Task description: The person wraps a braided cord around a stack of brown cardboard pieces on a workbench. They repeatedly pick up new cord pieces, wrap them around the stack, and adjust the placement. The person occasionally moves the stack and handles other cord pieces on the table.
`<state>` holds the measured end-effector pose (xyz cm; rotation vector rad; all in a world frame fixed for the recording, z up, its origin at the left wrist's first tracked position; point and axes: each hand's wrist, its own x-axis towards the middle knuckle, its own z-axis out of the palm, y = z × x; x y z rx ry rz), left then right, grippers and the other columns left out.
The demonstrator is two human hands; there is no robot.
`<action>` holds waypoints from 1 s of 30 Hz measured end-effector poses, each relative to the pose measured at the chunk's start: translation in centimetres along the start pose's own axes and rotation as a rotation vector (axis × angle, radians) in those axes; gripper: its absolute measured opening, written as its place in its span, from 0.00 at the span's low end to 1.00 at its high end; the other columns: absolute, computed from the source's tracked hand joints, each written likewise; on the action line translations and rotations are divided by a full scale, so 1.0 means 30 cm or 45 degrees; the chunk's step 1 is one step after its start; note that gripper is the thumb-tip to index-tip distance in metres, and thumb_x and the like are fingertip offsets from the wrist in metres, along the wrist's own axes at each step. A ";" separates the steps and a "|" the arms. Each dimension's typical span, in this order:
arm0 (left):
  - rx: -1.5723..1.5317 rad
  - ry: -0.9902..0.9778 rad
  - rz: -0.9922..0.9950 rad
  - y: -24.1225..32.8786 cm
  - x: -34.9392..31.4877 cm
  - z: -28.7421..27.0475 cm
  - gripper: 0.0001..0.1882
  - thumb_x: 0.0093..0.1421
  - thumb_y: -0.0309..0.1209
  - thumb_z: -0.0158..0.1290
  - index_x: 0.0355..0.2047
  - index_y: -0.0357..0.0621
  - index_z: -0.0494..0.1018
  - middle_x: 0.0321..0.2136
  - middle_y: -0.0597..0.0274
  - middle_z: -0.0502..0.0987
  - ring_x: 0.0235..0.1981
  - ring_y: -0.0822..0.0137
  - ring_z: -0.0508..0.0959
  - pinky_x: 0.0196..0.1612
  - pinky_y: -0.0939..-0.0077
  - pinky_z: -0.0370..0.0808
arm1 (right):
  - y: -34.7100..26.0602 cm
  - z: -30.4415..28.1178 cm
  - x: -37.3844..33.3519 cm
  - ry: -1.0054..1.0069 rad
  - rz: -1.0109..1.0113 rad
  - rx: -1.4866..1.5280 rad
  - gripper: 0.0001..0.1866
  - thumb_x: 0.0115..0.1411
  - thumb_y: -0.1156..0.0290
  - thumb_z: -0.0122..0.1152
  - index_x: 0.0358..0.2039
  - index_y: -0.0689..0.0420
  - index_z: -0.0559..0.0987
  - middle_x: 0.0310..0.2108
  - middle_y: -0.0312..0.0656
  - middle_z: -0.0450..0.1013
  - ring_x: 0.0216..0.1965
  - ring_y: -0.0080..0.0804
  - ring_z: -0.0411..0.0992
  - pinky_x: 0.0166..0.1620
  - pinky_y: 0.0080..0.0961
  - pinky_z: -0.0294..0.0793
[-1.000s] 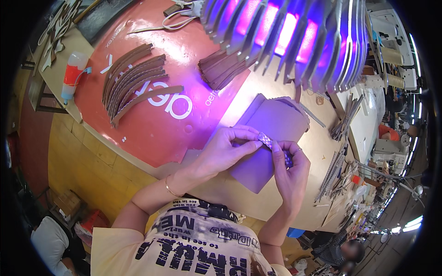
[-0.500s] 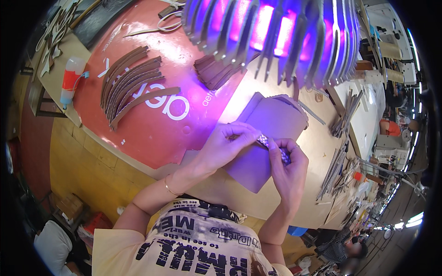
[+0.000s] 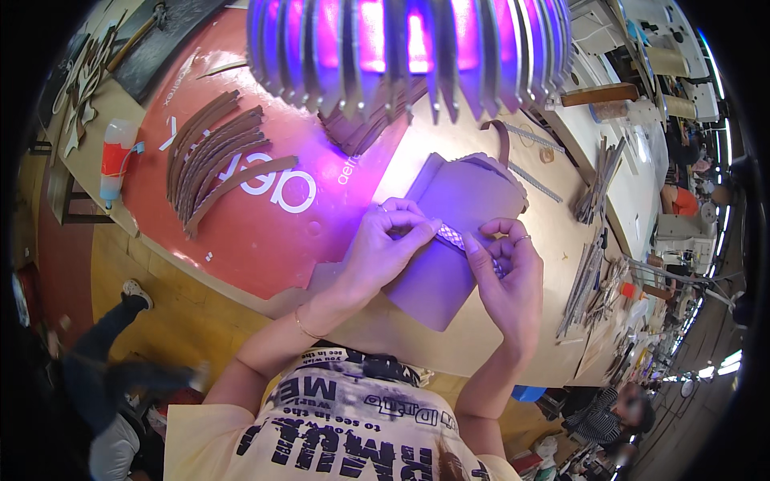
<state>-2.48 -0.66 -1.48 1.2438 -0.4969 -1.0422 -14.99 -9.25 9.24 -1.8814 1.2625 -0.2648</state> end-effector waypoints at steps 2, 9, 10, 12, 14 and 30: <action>0.003 -0.024 0.030 -0.007 0.005 -0.001 0.09 0.60 0.31 0.59 0.30 0.36 0.82 0.28 0.65 0.76 0.34 0.76 0.73 0.37 0.81 0.70 | 0.007 -0.003 0.004 -0.010 -0.029 0.073 0.11 0.60 0.76 0.63 0.41 0.62 0.72 0.17 0.34 0.69 0.19 0.15 0.64 0.23 0.16 0.62; -0.168 -0.058 -0.089 -0.008 0.003 -0.006 0.09 0.60 0.30 0.59 0.30 0.35 0.82 0.24 0.65 0.76 0.31 0.76 0.74 0.35 0.80 0.71 | 0.015 -0.003 0.001 -0.042 0.008 0.165 0.13 0.60 0.79 0.60 0.42 0.60 0.66 0.18 0.32 0.68 0.20 0.13 0.61 0.24 0.13 0.59; -0.169 -0.052 -0.072 -0.008 0.003 -0.005 0.08 0.60 0.30 0.59 0.30 0.36 0.82 0.24 0.65 0.76 0.30 0.76 0.74 0.35 0.81 0.71 | 0.017 -0.001 -0.001 -0.040 -0.012 0.171 0.14 0.60 0.79 0.61 0.43 0.60 0.66 0.19 0.32 0.68 0.20 0.13 0.61 0.24 0.13 0.59; -0.167 -0.039 -0.040 -0.008 0.004 -0.003 0.08 0.61 0.29 0.59 0.31 0.36 0.82 0.25 0.65 0.76 0.29 0.76 0.74 0.35 0.81 0.71 | 0.023 0.002 -0.003 -0.038 -0.032 0.177 0.15 0.60 0.79 0.61 0.43 0.60 0.65 0.19 0.32 0.67 0.20 0.13 0.62 0.24 0.13 0.59; -0.168 -0.032 -0.031 -0.009 0.003 -0.001 0.08 0.60 0.29 0.59 0.31 0.36 0.82 0.25 0.65 0.76 0.29 0.76 0.74 0.35 0.81 0.71 | 0.029 0.003 -0.002 -0.036 -0.061 0.185 0.16 0.60 0.79 0.61 0.44 0.60 0.64 0.19 0.32 0.67 0.20 0.13 0.62 0.24 0.13 0.60; 0.123 0.125 -0.025 -0.028 -0.019 0.023 0.10 0.56 0.30 0.63 0.36 0.36 0.81 0.36 0.63 0.73 0.35 0.74 0.73 0.38 0.81 0.72 | 0.047 0.006 0.000 -0.010 0.008 0.251 0.20 0.57 0.80 0.62 0.44 0.58 0.61 0.18 0.30 0.65 0.19 0.11 0.60 0.22 0.11 0.57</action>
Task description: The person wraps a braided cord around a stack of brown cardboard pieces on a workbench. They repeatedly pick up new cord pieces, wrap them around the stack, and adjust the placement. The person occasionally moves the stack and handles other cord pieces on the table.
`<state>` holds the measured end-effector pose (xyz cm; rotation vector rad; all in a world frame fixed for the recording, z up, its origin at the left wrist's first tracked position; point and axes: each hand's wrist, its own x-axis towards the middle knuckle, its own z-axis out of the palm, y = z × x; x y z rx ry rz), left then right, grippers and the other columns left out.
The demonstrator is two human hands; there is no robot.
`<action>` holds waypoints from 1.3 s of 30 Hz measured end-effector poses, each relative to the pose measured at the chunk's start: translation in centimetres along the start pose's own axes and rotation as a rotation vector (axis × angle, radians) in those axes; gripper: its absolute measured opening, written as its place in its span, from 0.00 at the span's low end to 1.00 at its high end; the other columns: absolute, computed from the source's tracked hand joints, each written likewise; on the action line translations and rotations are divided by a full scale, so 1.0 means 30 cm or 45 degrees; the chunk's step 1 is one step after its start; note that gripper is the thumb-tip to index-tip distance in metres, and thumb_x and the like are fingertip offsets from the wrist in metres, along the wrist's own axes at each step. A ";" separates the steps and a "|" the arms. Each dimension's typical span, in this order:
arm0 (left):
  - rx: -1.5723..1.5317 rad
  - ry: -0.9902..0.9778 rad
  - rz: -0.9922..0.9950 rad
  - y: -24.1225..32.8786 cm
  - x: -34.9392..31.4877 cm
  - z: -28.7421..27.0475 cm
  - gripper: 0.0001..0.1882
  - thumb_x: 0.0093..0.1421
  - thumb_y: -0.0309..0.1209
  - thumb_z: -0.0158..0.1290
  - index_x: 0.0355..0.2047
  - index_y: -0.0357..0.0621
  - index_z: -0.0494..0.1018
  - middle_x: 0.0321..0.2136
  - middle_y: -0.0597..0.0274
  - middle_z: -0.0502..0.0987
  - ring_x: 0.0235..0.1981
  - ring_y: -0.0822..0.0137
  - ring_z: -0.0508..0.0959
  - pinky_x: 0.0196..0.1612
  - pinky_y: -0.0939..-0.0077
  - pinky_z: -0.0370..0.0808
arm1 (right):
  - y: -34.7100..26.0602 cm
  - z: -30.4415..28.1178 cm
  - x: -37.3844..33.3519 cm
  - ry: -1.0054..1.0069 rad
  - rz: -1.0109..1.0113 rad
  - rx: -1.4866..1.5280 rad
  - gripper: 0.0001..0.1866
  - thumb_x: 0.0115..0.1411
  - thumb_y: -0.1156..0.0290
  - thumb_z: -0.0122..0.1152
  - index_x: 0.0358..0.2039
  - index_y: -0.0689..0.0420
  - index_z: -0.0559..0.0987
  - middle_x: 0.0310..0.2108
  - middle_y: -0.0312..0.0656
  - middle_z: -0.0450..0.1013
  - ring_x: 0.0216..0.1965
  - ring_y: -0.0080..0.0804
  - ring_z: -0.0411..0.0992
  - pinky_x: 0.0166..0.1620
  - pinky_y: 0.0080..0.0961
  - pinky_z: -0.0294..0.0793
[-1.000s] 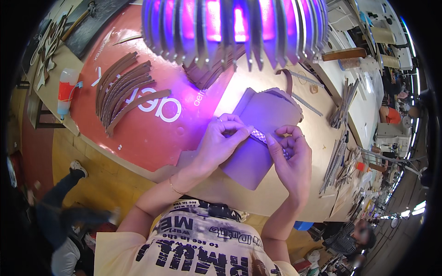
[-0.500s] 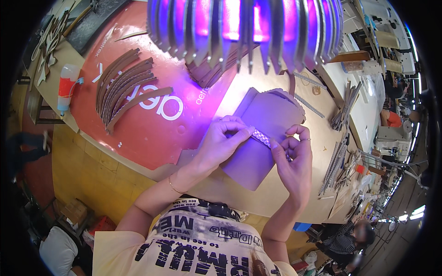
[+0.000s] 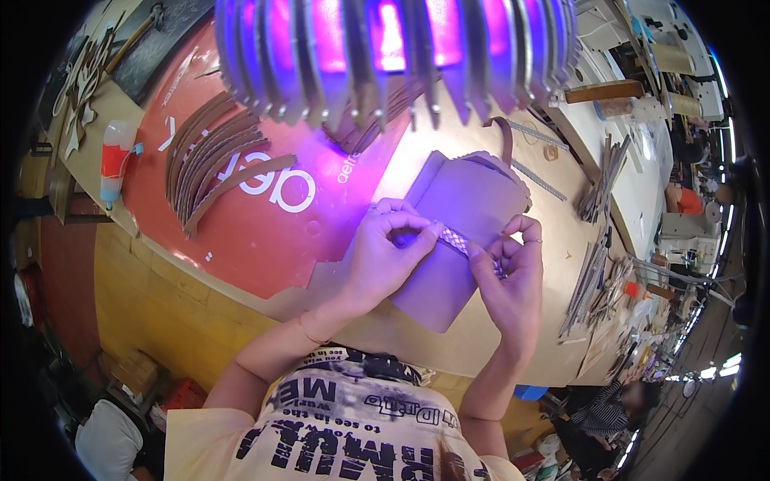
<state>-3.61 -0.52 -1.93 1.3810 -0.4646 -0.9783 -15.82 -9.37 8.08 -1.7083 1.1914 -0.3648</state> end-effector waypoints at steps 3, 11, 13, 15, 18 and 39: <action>0.133 0.103 0.011 0.019 -0.003 0.002 0.13 0.57 0.27 0.62 0.42 0.37 0.78 0.36 0.58 0.73 0.37 0.67 0.75 0.42 0.75 0.74 | 0.001 0.003 0.002 0.023 -0.005 -0.047 0.20 0.57 0.80 0.62 0.43 0.58 0.61 0.17 0.30 0.65 0.18 0.11 0.60 0.21 0.12 0.56; 0.662 -0.424 0.656 0.101 -0.116 -0.016 0.27 0.63 0.35 0.55 0.60 0.36 0.67 0.63 0.42 0.63 0.63 0.43 0.65 0.63 0.56 0.64 | 0.005 -0.014 0.019 -0.044 -0.093 -0.005 0.18 0.58 0.77 0.63 0.43 0.58 0.63 0.17 0.36 0.69 0.18 0.17 0.63 0.23 0.19 0.61; 0.734 -0.435 0.679 0.099 -0.127 -0.011 0.29 0.64 0.36 0.54 0.61 0.35 0.65 0.63 0.41 0.62 0.64 0.42 0.63 0.65 0.55 0.62 | 0.004 -0.027 0.017 -0.082 -0.102 -0.006 0.17 0.59 0.76 0.64 0.42 0.59 0.65 0.18 0.35 0.69 0.19 0.16 0.64 0.23 0.17 0.62; 0.687 -0.465 0.670 0.094 -0.125 -0.011 0.30 0.64 0.36 0.54 0.63 0.34 0.62 0.64 0.40 0.60 0.65 0.41 0.62 0.66 0.55 0.59 | 0.000 -0.054 0.010 -0.155 -0.097 -0.045 0.15 0.60 0.76 0.64 0.41 0.58 0.66 0.20 0.31 0.69 0.21 0.11 0.63 0.24 0.11 0.61; 0.682 -0.483 0.654 0.089 -0.127 -0.014 0.31 0.64 0.37 0.53 0.64 0.35 0.61 0.65 0.40 0.59 0.66 0.42 0.60 0.67 0.55 0.58 | 0.003 -0.104 -0.013 -0.064 -0.122 -0.253 0.12 0.60 0.72 0.67 0.37 0.61 0.73 0.19 0.31 0.70 0.21 0.11 0.63 0.24 0.13 0.61; 0.871 -0.497 0.603 0.133 -0.121 -0.005 0.33 0.66 0.44 0.51 0.62 0.31 0.62 0.63 0.37 0.63 0.65 0.45 0.64 0.64 0.60 0.62 | 0.203 -0.141 -0.032 -0.126 0.066 0.015 0.19 0.62 0.60 0.66 0.24 0.64 0.79 0.17 0.30 0.69 0.21 0.14 0.58 0.23 0.19 0.57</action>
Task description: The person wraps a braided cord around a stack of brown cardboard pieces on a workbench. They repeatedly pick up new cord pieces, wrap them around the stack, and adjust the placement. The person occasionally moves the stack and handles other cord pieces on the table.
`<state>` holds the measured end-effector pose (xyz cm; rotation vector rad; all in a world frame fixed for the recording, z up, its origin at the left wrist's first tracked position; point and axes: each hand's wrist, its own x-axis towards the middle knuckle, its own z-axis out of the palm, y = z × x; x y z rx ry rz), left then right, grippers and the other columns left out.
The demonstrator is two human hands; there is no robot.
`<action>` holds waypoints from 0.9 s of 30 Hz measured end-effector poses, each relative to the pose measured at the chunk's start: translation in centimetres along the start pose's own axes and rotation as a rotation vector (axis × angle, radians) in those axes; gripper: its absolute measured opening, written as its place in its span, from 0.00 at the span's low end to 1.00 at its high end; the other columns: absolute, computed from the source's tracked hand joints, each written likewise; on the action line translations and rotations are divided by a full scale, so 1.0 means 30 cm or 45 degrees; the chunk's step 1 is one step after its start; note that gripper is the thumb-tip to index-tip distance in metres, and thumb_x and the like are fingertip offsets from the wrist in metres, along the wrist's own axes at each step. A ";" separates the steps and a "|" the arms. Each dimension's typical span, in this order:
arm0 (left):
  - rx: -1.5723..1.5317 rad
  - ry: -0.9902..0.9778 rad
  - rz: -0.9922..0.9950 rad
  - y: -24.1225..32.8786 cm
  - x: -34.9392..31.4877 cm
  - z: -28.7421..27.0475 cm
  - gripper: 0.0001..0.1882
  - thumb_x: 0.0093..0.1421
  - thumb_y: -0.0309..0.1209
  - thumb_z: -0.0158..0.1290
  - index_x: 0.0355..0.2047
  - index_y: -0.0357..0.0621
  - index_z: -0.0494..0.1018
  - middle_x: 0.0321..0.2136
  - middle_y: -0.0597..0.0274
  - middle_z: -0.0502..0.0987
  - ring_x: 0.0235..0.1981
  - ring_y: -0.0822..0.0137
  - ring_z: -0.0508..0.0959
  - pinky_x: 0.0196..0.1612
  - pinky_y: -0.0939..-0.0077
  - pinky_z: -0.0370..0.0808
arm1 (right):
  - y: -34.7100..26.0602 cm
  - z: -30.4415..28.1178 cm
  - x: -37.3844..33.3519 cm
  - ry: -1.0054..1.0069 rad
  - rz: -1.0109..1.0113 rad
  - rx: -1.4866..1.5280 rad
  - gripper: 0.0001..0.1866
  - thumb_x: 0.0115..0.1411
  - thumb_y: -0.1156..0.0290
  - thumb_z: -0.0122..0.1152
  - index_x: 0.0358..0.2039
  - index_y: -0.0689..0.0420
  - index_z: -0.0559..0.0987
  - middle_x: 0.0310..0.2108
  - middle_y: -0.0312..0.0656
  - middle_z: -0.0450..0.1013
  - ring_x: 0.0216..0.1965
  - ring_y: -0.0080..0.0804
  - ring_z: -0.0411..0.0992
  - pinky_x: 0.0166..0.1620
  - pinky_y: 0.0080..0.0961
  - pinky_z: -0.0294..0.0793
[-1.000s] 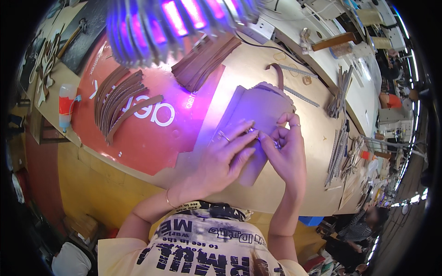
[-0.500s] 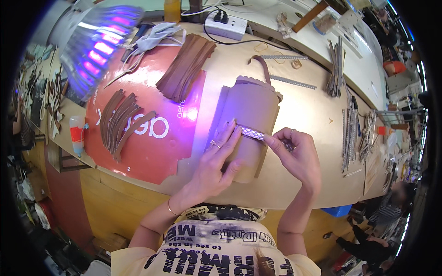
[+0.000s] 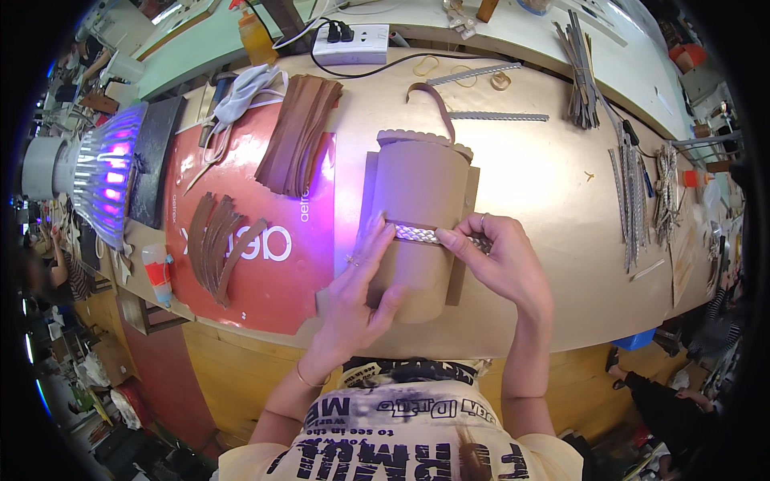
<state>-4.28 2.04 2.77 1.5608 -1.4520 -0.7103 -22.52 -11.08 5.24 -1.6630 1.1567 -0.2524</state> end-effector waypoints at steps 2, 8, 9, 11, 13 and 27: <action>-0.003 -0.010 0.002 -0.001 0.001 -0.005 0.34 0.64 0.44 0.54 0.62 0.32 0.61 0.63 0.37 0.63 0.65 0.44 0.64 0.64 0.60 0.63 | 0.037 0.014 0.010 -0.011 0.046 0.048 0.24 0.58 0.51 0.66 0.22 0.62 0.80 0.13 0.36 0.68 0.16 0.21 0.61 0.22 0.24 0.61; 0.108 -0.039 0.055 0.013 -0.002 -0.004 0.39 0.60 0.45 0.58 0.64 0.33 0.59 0.64 0.37 0.61 0.65 0.43 0.63 0.64 0.58 0.63 | 0.104 0.056 0.016 0.015 0.217 0.084 0.33 0.55 0.39 0.64 0.15 0.60 0.79 0.09 0.36 0.67 0.13 0.23 0.64 0.20 0.27 0.64; 0.108 -0.046 0.070 0.015 -0.002 -0.005 0.39 0.61 0.46 0.57 0.64 0.33 0.58 0.64 0.36 0.60 0.65 0.43 0.62 0.64 0.57 0.63 | 0.100 0.057 0.012 0.032 0.326 0.002 0.34 0.55 0.37 0.64 0.15 0.60 0.79 0.09 0.36 0.67 0.13 0.24 0.65 0.21 0.28 0.65; 0.094 -0.061 0.086 0.014 -0.002 -0.010 0.39 0.62 0.46 0.56 0.64 0.32 0.57 0.64 0.36 0.59 0.66 0.42 0.61 0.64 0.56 0.62 | 0.076 0.054 -0.008 0.153 0.183 -0.042 0.34 0.57 0.39 0.61 0.17 0.62 0.79 0.10 0.41 0.69 0.14 0.31 0.68 0.22 0.31 0.67; 0.072 -0.080 0.076 0.009 -0.003 -0.028 0.38 0.63 0.45 0.54 0.65 0.32 0.56 0.65 0.35 0.58 0.66 0.41 0.60 0.65 0.55 0.61 | 0.034 0.048 -0.027 0.190 0.105 -0.075 0.32 0.60 0.43 0.59 0.19 0.63 0.79 0.11 0.45 0.70 0.15 0.38 0.70 0.24 0.34 0.69; 0.242 -0.139 0.057 0.059 -0.010 -0.002 0.38 0.62 0.45 0.55 0.67 0.42 0.57 0.68 0.34 0.48 0.67 0.38 0.57 0.64 0.52 0.61 | -0.099 0.022 -0.004 0.111 -0.122 -0.196 0.20 0.61 0.58 0.63 0.26 0.66 0.81 0.15 0.46 0.71 0.15 0.27 0.64 0.22 0.27 0.62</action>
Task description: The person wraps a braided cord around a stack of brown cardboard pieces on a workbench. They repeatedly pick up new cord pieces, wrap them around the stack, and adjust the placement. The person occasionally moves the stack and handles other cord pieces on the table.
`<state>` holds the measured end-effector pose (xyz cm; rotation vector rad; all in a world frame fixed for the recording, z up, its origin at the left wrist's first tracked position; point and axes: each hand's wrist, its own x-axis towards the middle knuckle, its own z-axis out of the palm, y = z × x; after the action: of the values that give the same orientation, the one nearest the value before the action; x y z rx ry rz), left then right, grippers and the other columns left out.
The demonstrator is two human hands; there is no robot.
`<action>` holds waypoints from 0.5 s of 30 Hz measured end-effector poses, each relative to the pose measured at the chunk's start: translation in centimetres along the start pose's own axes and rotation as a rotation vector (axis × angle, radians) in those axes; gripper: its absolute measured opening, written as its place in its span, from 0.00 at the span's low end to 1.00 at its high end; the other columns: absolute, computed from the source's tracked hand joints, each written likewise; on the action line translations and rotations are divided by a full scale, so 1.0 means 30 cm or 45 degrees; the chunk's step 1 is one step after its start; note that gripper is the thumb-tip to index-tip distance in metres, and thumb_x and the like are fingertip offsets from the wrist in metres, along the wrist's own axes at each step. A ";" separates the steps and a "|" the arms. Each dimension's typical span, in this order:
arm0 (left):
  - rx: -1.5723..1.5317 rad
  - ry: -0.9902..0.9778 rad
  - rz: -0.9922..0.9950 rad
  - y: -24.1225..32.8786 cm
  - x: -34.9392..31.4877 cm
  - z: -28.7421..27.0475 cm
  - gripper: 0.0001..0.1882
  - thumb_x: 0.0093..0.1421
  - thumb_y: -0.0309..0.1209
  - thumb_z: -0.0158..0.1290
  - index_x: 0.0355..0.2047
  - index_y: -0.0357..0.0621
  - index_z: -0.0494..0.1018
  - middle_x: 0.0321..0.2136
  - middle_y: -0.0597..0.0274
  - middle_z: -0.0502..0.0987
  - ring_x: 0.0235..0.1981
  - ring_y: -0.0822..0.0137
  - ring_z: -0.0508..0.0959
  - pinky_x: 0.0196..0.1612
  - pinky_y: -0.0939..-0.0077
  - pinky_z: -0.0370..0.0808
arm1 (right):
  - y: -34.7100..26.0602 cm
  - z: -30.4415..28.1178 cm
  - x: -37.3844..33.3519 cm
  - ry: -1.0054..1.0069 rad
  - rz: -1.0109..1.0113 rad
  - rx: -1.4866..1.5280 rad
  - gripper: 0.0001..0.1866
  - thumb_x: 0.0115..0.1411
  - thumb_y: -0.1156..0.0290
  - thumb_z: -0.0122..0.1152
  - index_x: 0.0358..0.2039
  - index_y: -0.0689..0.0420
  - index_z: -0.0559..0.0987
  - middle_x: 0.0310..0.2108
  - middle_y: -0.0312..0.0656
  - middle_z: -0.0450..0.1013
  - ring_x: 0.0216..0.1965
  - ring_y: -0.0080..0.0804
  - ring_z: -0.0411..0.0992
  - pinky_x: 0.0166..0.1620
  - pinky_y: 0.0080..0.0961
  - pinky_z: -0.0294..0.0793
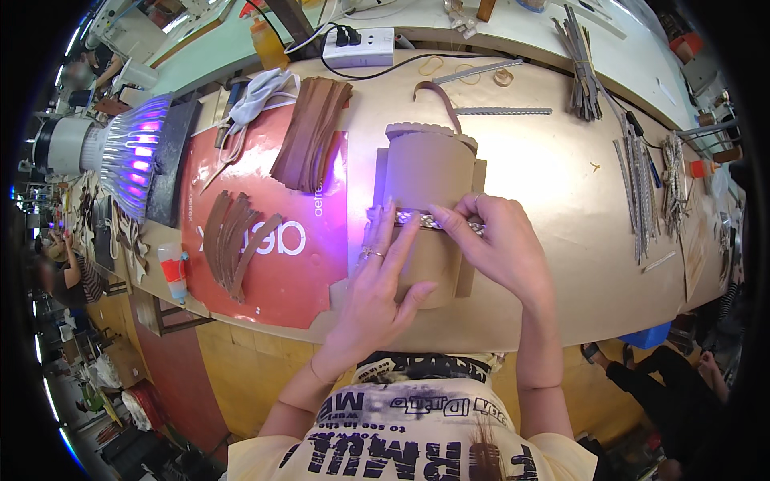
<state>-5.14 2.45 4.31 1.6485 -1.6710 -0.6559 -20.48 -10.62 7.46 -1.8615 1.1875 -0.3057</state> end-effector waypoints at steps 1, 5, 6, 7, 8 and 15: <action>-0.047 -0.017 -0.030 -0.002 0.002 0.006 0.38 0.62 0.46 0.56 0.67 0.44 0.57 0.68 0.33 0.47 0.67 0.37 0.56 0.64 0.52 0.61 | 0.005 -0.011 -0.001 0.006 -0.018 -0.006 0.21 0.61 0.58 0.64 0.25 0.66 0.81 0.15 0.45 0.71 0.15 0.27 0.64 0.22 0.27 0.62; 0.009 -0.084 0.052 -0.010 0.004 0.022 0.40 0.59 0.51 0.57 0.66 0.47 0.59 0.68 0.26 0.41 0.67 0.29 0.50 0.64 0.47 0.59 | 0.016 -0.042 0.010 0.001 -0.022 -0.079 0.23 0.61 0.56 0.64 0.22 0.66 0.80 0.13 0.44 0.70 0.15 0.27 0.63 0.21 0.27 0.62; 0.021 -0.112 0.030 -0.010 0.002 0.024 0.41 0.58 0.53 0.58 0.66 0.47 0.59 0.67 0.25 0.39 0.67 0.27 0.48 0.64 0.46 0.58 | 0.017 -0.045 0.015 -0.002 -0.022 -0.104 0.23 0.60 0.55 0.64 0.22 0.66 0.80 0.13 0.44 0.69 0.14 0.27 0.62 0.21 0.27 0.62; 0.024 -0.127 0.015 -0.009 0.001 0.025 0.41 0.58 0.54 0.58 0.66 0.47 0.60 0.67 0.23 0.38 0.67 0.25 0.46 0.65 0.44 0.57 | 0.017 -0.047 0.018 -0.007 -0.023 -0.106 0.24 0.60 0.55 0.64 0.21 0.66 0.80 0.13 0.44 0.69 0.14 0.27 0.62 0.21 0.27 0.62; 0.051 -0.151 -0.008 -0.007 0.000 0.026 0.42 0.58 0.54 0.58 0.66 0.47 0.60 0.67 0.23 0.38 0.67 0.25 0.45 0.65 0.43 0.56 | 0.018 -0.049 0.021 -0.016 -0.020 -0.111 0.24 0.60 0.54 0.64 0.21 0.66 0.80 0.12 0.44 0.69 0.14 0.27 0.62 0.21 0.27 0.62; 0.171 -0.161 0.013 0.008 0.010 0.027 0.45 0.56 0.56 0.58 0.67 0.46 0.58 0.66 0.21 0.39 0.67 0.23 0.44 0.66 0.41 0.52 | 0.002 -0.054 0.026 -0.058 0.019 -0.172 0.25 0.60 0.53 0.65 0.20 0.66 0.80 0.12 0.44 0.68 0.14 0.28 0.62 0.22 0.28 0.62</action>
<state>-5.91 2.08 4.02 1.7217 -1.8483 -0.6677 -21.11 -12.15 8.17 -1.9644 1.2163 -0.1774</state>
